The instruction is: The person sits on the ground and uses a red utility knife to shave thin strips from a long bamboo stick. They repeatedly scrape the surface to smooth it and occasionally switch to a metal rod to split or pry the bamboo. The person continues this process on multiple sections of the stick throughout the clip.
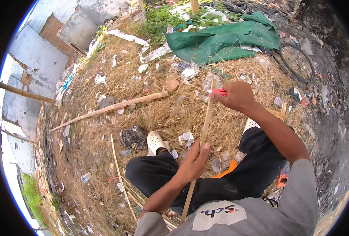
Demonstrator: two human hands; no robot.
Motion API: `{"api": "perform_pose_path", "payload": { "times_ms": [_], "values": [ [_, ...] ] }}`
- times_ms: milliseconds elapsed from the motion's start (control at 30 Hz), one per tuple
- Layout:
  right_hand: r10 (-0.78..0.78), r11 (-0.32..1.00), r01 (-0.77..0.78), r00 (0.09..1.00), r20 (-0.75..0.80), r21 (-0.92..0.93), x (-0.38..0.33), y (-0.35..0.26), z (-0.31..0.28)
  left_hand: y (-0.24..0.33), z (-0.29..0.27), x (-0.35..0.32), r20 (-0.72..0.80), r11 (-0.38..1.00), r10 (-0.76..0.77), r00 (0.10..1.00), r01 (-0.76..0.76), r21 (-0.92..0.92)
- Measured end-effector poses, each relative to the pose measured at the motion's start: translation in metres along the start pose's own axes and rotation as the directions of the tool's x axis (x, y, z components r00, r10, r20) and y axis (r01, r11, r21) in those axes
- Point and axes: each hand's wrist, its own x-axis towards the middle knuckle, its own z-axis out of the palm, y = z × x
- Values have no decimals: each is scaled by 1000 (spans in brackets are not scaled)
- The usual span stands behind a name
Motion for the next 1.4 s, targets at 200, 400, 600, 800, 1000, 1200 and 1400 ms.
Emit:
{"api": "perform_pose_path", "payload": {
  "times_ms": [200, 400, 600, 800, 1000, 1200, 1400],
  "values": [
    [-166, 986, 165, 985, 39, 26, -27, -17, 2, -3, -1, -1, -28, 995, 57, 998, -54, 83],
    [8, 998, -8, 1000, -9, -63, 6, 26, 1, 3, 0, -6, 12, 995, -8, 1000, 7, 104],
    [410, 911, -411, 912, -18, -37, 37, 77, -14, 13, 10, -21, 190, 995, 98, 977, -92, -44],
    [93, 980, -82, 994, -50, 181, -14, -12, -21, 20, -9, -2, 99, 894, -108, 989, 140, -426],
    [-287, 953, 288, 958, -23, 93, -32, -51, -20, 23, -4, 1, 49, 919, -100, 994, 111, -379],
    [-195, 980, 197, 979, -59, 31, -20, -32, -14, 23, 2, -1, 30, 953, -72, 997, 77, -291],
    [-195, 981, 195, 980, -46, -17, -17, -21, -13, 13, 4, -4, 20, 982, -21, 1000, 24, -189]
  ]
}}
